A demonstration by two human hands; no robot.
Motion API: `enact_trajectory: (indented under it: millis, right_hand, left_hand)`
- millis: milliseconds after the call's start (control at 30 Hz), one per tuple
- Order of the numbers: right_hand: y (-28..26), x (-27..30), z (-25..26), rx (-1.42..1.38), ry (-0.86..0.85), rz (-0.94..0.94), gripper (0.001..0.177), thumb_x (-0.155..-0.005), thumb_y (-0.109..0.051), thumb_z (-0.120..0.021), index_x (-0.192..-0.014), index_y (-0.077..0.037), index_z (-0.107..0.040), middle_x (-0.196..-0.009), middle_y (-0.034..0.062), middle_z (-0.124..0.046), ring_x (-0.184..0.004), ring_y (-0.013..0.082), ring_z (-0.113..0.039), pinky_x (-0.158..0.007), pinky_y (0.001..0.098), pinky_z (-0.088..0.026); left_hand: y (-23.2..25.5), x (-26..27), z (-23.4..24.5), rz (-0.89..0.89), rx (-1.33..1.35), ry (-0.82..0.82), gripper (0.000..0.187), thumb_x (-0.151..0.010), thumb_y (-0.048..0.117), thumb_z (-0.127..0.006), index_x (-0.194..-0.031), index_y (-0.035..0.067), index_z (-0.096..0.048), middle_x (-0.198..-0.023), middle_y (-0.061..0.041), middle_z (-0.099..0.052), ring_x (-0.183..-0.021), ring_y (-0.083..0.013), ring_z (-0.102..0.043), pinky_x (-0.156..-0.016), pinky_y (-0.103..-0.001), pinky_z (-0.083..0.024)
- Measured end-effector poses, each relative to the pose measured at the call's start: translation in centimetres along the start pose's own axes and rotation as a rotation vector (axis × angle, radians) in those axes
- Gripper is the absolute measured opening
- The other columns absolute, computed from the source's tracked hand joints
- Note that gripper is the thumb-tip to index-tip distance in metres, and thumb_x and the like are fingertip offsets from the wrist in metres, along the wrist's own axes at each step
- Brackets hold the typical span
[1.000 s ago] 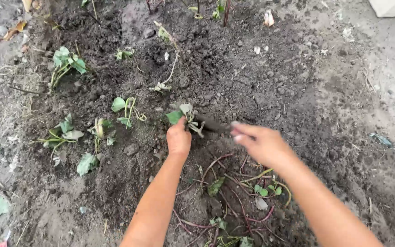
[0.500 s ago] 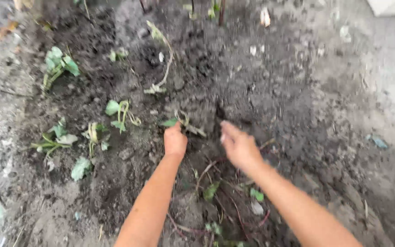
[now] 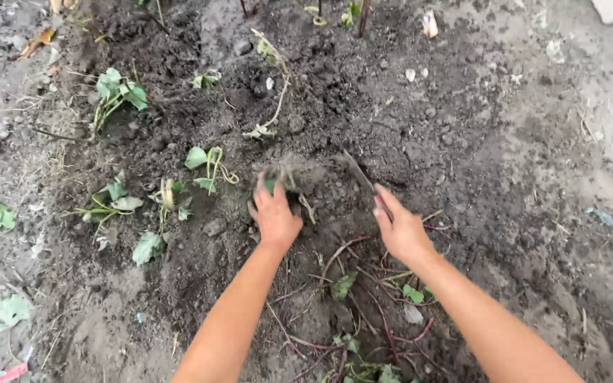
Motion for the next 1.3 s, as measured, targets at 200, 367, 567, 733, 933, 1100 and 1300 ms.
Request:
enact_trajectory:
  millis: [200, 367, 567, 733, 933, 1100, 1300]
  right_hand:
    - [0.5, 5.3, -1.5, -0.214, -0.088, -0.243, 0.057, -0.107, -0.03, -0.036, -0.163, -0.024, -0.029, -0.159, 0.0209, -0.041, -0.137, 0.0458, -0.05, -0.107, 0.061, -0.049]
    - [3.9, 6.2, -4.6, -0.408, -0.123, -0.377, 0.056, -0.106, -0.026, -0.041, -0.161, -0.03, -0.032, -0.125, 0.006, -0.05, -0.044, 0.0195, -0.039, -0.036, 0.0312, -0.037]
    - [2.6, 9.0, -6.5, -0.091, -0.276, -0.289, 0.061, -0.103, -0.028, -0.047, -0.161, -0.038, -0.03, -0.162, -0.0117, -0.047, -0.128, 0.012, -0.056, -0.098, 0.0311, -0.039]
    - [1.7, 8.9, -8.2, 0.961, -0.339, 0.117, 0.061, -0.102, -0.045, -0.042, -0.159, -0.048, -0.02, -0.109, -0.0022, -0.074, -0.1, 0.0313, -0.07, -0.072, 0.0476, -0.057]
    - [1.0, 6.5, -10.9, 1.186, -0.113, 0.522, 0.055, -0.1, -0.014, -0.047, -0.153, -0.024, -0.042, -0.084, 0.015, -0.074, -0.077, 0.0288, -0.076, -0.063, 0.0428, -0.061]
    - [-3.2, 9.3, -7.4, 0.523, -0.099, 0.063, 0.054, -0.095, -0.044, -0.056, -0.148, -0.04, -0.051, -0.131, 0.0134, -0.07, -0.122, 0.0372, -0.066, -0.099, 0.0498, -0.055]
    - [-0.3, 8.5, -15.2, 1.086, -0.115, 0.512, 0.057, -0.098, -0.016, -0.05, -0.154, -0.017, -0.042, -0.081, 0.0142, -0.075, -0.075, 0.0287, -0.076, -0.062, 0.0441, -0.061]
  left_hand:
    - [-1.9, 1.9, -4.3, 0.156, 0.407, -0.082, 0.095, -0.093, -0.001, -0.061, -0.163, 0.002, 0.003, -0.167, -0.028, 0.003, -0.156, -0.0402, -0.001, -0.124, -0.063, -0.01]
    - [-0.1, 5.3, -3.8, 0.133, 0.466, -0.068, 0.109, -0.082, -0.014, -0.062, -0.161, 0.002, 0.011, -0.166, -0.028, 0.005, -0.156, -0.0418, 0.001, -0.127, -0.054, -0.007]
    - [-1.9, 7.8, -4.6, 0.046, 0.324, -0.307, 0.102, -0.085, -0.012, -0.057, -0.163, 0.007, 0.005, -0.17, -0.017, 0.006, -0.156, -0.0383, 0.003, -0.127, -0.047, -0.012]
    - [-3.9, 11.0, -3.6, -0.02, 0.082, -0.519, 0.087, -0.09, 0.001, -0.068, -0.16, 0.005, -0.016, -0.168, -0.013, -0.009, -0.154, -0.0351, -0.009, -0.117, -0.061, -0.032]
    - [-8.6, 13.5, -6.9, -0.231, -0.124, -0.519, 0.085, -0.084, -0.009, -0.061, -0.159, -0.004, -0.021, -0.164, -0.032, -0.014, -0.151, -0.0435, -0.024, -0.096, -0.054, -0.055]
    - [-12.2, 11.7, -7.9, -0.384, -0.112, -0.216, 0.027, -0.094, 0.0, -0.05, -0.11, 0.004, -0.071, -0.115, -0.018, -0.064, -0.101, -0.0375, -0.072, -0.081, -0.045, -0.064]
    - [-12.2, 10.5, -3.8, -0.25, -0.038, -0.203, 0.033, -0.093, -0.006, -0.054, -0.12, 0.003, -0.072, -0.115, -0.021, -0.069, -0.102, -0.0329, -0.073, -0.081, -0.036, -0.066]
Point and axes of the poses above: each hand's wrist, its own x-axis away from the middle knuckle, its own z-axis out of the back of the hand, y = z × x, the point moved 3 cm from there along -x, towards the middle knuckle
